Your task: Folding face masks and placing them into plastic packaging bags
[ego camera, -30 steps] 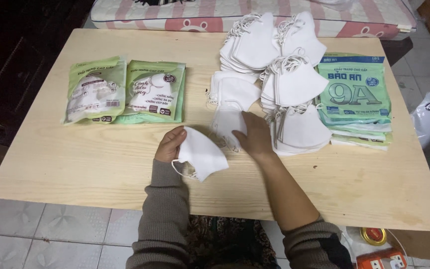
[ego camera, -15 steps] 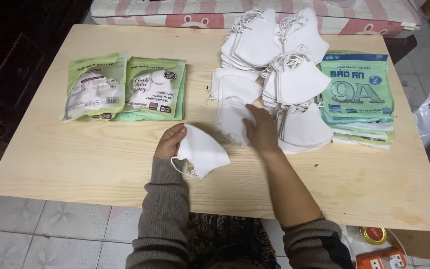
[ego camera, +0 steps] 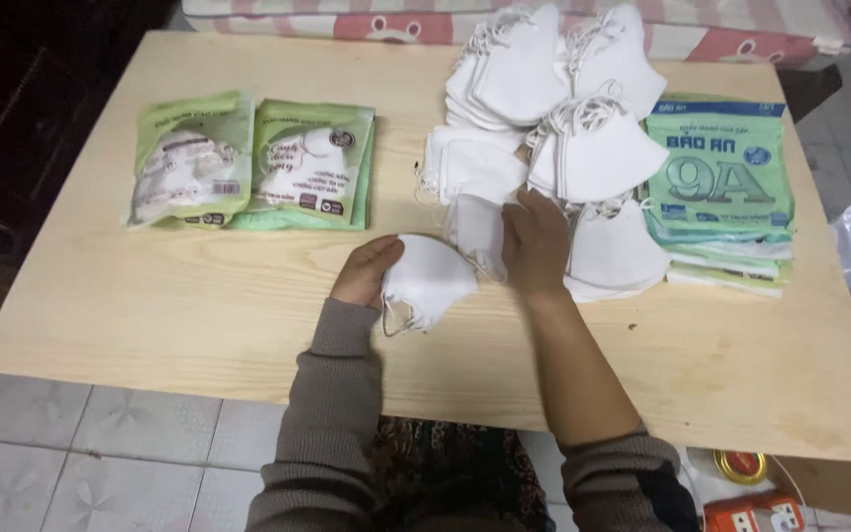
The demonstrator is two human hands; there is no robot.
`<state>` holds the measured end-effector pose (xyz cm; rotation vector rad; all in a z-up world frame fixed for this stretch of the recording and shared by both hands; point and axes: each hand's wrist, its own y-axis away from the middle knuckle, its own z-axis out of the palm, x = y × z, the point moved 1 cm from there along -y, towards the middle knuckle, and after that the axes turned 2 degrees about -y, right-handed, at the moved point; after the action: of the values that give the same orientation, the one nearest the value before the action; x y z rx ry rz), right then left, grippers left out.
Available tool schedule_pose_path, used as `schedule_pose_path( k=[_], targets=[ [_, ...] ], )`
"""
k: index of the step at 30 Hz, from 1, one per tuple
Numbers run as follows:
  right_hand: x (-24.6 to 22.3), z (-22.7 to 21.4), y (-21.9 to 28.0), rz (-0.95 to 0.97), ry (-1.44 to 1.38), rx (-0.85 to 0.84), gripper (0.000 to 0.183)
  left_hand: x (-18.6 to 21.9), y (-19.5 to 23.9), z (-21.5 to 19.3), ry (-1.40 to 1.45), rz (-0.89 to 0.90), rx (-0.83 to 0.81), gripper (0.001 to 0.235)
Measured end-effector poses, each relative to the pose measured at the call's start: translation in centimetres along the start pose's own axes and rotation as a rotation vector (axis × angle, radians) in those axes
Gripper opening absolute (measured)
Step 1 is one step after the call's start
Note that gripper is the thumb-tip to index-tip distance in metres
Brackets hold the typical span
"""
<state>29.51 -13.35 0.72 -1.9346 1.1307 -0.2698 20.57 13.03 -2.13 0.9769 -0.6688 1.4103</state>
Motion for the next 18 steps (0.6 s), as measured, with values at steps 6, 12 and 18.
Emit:
schedule_pose_path(
  k=[6,12,18],
  targets=[
    [-0.5,-4.5,-1.7,0.407,-0.633,0.101,0.01,-0.3,-0.3,0.4,-0.113,0.059,0.066,0.024],
    [-4.2,-2.5,-0.5,0.604,-0.789,-0.365,0.018,0.7,0.8,2.1,-0.061,0.024,0.03,0.024],
    [-4.4,-0.2,0.4,0.637,-0.63,-0.549,0.016,0.2,0.1,1.5,-0.058,-0.001,0.03,0.025]
  ],
)
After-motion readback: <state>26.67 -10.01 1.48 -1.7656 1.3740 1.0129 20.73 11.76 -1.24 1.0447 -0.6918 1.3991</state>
